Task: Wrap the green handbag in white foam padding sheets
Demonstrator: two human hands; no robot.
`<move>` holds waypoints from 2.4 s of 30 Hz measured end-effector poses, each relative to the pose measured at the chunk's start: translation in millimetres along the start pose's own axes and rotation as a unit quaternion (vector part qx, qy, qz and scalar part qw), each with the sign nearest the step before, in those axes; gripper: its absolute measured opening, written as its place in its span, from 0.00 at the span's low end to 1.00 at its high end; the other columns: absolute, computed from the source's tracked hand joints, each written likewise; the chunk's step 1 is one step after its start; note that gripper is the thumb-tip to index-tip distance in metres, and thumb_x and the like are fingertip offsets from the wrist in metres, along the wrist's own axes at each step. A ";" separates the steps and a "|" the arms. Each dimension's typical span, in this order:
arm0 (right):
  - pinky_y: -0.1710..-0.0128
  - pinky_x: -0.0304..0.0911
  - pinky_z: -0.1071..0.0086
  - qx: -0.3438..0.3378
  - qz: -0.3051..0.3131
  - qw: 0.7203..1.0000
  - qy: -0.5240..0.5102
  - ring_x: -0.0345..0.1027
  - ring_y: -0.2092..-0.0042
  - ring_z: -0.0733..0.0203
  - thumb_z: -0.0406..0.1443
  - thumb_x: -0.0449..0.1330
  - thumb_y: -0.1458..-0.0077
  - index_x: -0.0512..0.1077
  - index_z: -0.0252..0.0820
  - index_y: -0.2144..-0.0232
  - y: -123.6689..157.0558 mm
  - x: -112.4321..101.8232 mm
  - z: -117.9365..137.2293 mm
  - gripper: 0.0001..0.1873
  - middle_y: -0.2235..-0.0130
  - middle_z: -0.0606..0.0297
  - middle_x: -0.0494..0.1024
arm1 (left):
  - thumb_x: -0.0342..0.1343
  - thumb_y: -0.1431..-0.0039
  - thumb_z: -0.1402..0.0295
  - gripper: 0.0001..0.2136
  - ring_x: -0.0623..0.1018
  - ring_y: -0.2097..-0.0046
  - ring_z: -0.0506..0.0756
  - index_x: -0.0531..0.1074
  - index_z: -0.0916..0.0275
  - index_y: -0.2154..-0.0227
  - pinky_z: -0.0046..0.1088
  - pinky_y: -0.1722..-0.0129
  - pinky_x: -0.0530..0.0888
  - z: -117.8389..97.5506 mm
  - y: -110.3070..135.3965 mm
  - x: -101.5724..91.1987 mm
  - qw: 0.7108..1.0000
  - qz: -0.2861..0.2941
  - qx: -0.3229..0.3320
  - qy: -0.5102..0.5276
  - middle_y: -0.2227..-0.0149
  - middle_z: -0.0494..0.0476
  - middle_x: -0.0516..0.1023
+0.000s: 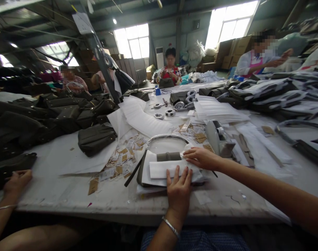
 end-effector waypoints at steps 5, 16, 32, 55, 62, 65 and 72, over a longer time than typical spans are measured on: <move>0.47 0.70 0.65 0.026 -0.181 0.979 -0.088 0.73 0.49 0.58 0.34 0.58 0.34 0.72 0.47 0.44 113.9 -23.9 37.9 0.17 0.50 0.60 0.79 | 0.53 0.34 0.57 0.22 0.66 0.34 0.61 0.65 0.48 0.38 0.58 0.31 0.52 0.7 -1.7 0.2 0.998 0.050 -0.018 0.038 0.40 0.50 0.72; 0.57 0.75 0.63 -0.026 -0.126 0.991 0.036 0.74 0.57 0.55 0.32 0.53 0.33 0.74 0.40 0.47 138.8 34.5 72.1 0.15 0.55 0.57 0.80 | 0.52 0.33 0.57 0.20 0.65 0.34 0.61 0.66 0.48 0.39 0.57 0.31 0.51 -1.2 -4.3 -2.6 0.997 0.072 -0.018 0.021 0.39 0.51 0.71; 0.57 0.73 0.64 -0.046 -0.197 0.979 -0.027 0.78 0.59 0.58 0.28 0.50 0.33 0.75 0.38 0.57 149.0 23.9 106.7 0.14 0.59 0.59 0.83 | 0.55 0.35 0.57 0.21 0.66 0.35 0.59 0.66 0.46 0.39 0.54 0.31 0.50 -0.8 -4.3 -1.8 0.998 0.053 -0.018 0.000 0.40 0.49 0.72; 0.55 0.75 0.64 0.041 -0.210 0.967 -0.136 0.77 0.56 0.56 0.27 0.52 0.38 0.77 0.43 0.55 144.5 32.6 84.1 0.16 0.57 0.61 0.83 | 0.53 0.34 0.57 0.21 0.66 0.34 0.59 0.65 0.47 0.39 0.55 0.31 0.48 -0.6 -4.6 -0.2 0.998 0.054 -0.013 -0.003 0.40 0.50 0.72; 0.54 0.75 0.64 0.022 -0.239 0.963 -0.127 0.78 0.56 0.58 0.24 0.51 0.38 0.76 0.43 0.55 150.0 22.5 108.7 0.18 0.59 0.62 0.83 | 0.50 0.32 0.57 0.20 0.66 0.34 0.60 0.66 0.48 0.40 0.55 0.31 0.46 -2.1 -4.7 1.2 0.998 0.056 -0.008 -0.005 0.41 0.51 0.73; 0.53 0.74 0.64 0.018 -0.236 0.963 -0.129 0.78 0.55 0.58 0.25 0.51 0.37 0.76 0.42 0.55 150.3 18.5 115.1 0.17 0.58 0.61 0.83 | 0.50 0.32 0.57 0.20 0.66 0.34 0.59 0.66 0.48 0.40 0.55 0.31 0.47 -2.2 -4.5 2.0 0.998 0.059 -0.007 -0.007 0.41 0.50 0.73; 0.57 0.74 0.68 0.027 -0.224 0.968 -0.113 0.79 0.59 0.60 0.31 0.54 0.34 0.77 0.45 0.58 123.1 -17.1 88.9 0.12 0.60 0.65 0.84 | 0.51 0.32 0.59 0.20 0.66 0.34 0.59 0.65 0.48 0.39 0.56 0.31 0.49 -3.4 -2.5 0.0 0.999 0.053 0.004 -0.010 0.40 0.50 0.72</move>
Point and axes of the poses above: each hand's wrist, its own y-axis away from the middle knuckle, its own x-axis out of the palm, z = x × y, the point moved 8 cm from there along -y, towards the middle knuckle
